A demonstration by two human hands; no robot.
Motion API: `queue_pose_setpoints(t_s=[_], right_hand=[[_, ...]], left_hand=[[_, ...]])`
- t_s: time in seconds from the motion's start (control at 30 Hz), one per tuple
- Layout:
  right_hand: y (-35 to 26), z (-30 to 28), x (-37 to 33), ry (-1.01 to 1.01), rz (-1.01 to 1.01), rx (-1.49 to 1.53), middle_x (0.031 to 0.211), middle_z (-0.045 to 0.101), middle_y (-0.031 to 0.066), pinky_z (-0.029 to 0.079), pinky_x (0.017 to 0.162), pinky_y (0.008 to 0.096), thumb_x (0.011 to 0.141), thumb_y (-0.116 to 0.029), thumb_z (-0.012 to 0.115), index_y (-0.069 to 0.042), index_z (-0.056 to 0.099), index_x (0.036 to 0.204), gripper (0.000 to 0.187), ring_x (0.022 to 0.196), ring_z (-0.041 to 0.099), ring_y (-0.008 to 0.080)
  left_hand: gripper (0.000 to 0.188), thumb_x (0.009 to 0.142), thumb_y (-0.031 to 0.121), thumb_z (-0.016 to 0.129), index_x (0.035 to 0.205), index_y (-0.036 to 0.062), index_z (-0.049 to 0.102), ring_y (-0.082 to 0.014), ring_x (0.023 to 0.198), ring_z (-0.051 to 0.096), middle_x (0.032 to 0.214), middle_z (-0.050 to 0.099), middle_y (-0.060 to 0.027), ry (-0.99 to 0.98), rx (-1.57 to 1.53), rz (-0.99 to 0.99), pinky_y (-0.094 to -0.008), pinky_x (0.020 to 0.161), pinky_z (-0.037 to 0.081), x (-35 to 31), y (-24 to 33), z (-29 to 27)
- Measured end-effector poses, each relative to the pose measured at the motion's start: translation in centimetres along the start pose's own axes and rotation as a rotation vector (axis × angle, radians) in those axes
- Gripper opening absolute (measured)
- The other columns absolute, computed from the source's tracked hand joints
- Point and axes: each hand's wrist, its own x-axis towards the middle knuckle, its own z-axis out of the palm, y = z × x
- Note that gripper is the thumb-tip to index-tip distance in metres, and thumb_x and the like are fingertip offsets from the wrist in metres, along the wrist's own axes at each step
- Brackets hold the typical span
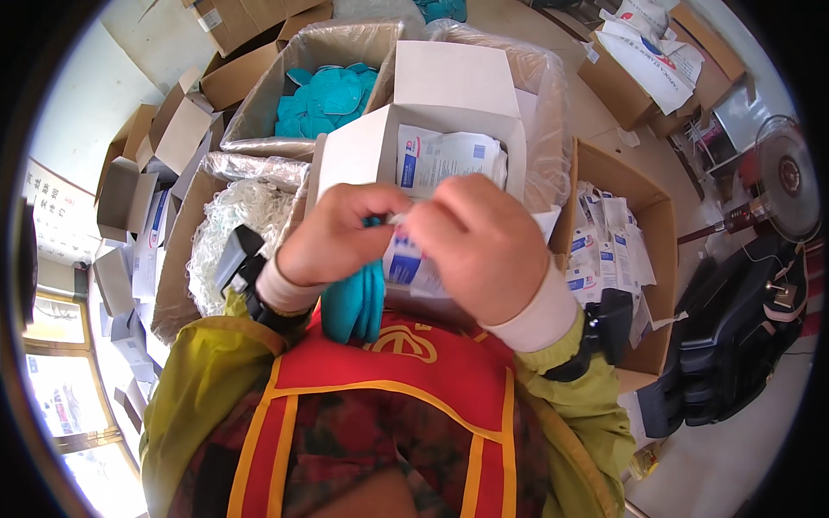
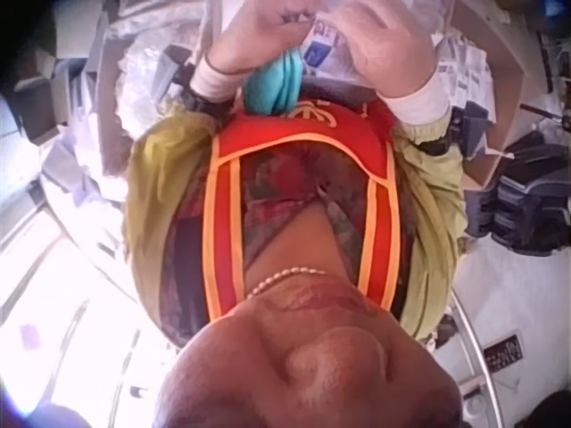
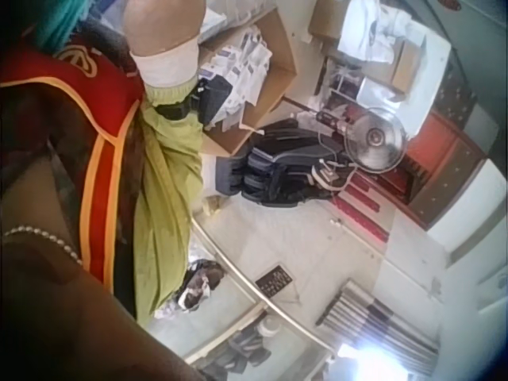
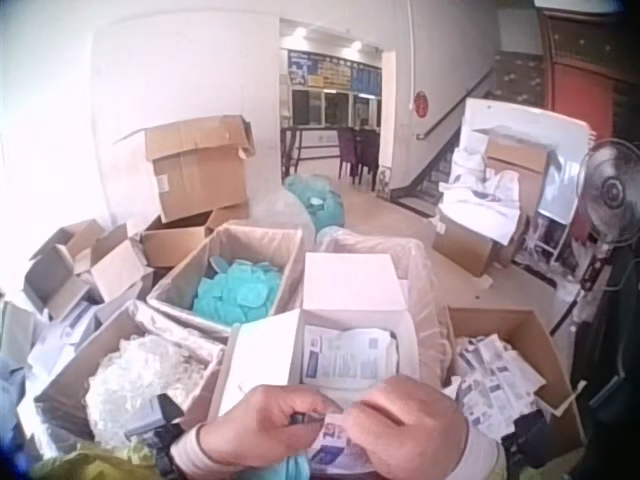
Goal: The recorder is packing stacks of blue protective masks into boxes in a warehouse setting.
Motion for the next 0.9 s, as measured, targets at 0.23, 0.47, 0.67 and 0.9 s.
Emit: queue_pose_setpoints(t_s=[0.23,0.47,0.67,0.9], right_hand=[[7.2,-4.0,-1.9,-0.002,0.495,0.081,0.078,0.055,0.0154,0.046,0.063,0.0382,0.084,-0.005,0.060,-0.002,0.060,0.081,0.005,0.072,0.057,0.0342],[14.1,8.6,2.0,-0.518,0.298,-0.109,0.096,0.062,0.0164,0.048,0.077,0.0446,0.090,-0.027,0.058,-0.005,0.063,0.093,0.023,0.090,0.061,0.0363],[16.4,16.6,2.7,-0.851,0.477,-0.377,0.117,0.058,0.0213,0.049,0.092,0.0426,0.085,-0.021,0.065,-0.002,0.059,0.115,0.035,0.107,0.060,0.0376],[15.7,12.7,2.0,-0.670,0.397,-0.203,0.105,0.059,0.0163,0.049,0.077,0.0443,0.083,-0.017,0.065,-0.005,0.061,0.090,0.014,0.090,0.061,0.0376]], left_hand=[[0.010,0.083,0.002,0.067,0.092,0.0033,0.065,-0.0043,0.066,0.051,0.080,0.062,0.0014,0.528,-0.323,-0.105,-0.0180,0.059,0.039,-3.2,0.4,-9.4],[0.019,0.083,0.003,0.068,0.101,0.0065,0.064,-0.0031,0.061,0.047,0.080,0.060,0.0025,0.498,-0.445,-0.093,-0.0164,0.054,0.034,-2.5,0.3,-9.8],[0.046,0.097,0.040,0.052,0.065,0.0076,0.047,-0.0113,0.064,0.043,0.066,0.052,-0.0061,0.460,-0.466,0.008,-0.0255,0.064,0.035,-1.0,-2.8,-8.1],[0.048,0.094,0.036,0.059,0.057,0.0070,0.049,-0.0108,0.061,0.047,0.059,0.050,-0.0032,0.583,-0.383,-0.004,-0.0237,0.061,0.036,0.9,-3.8,-6.4]])
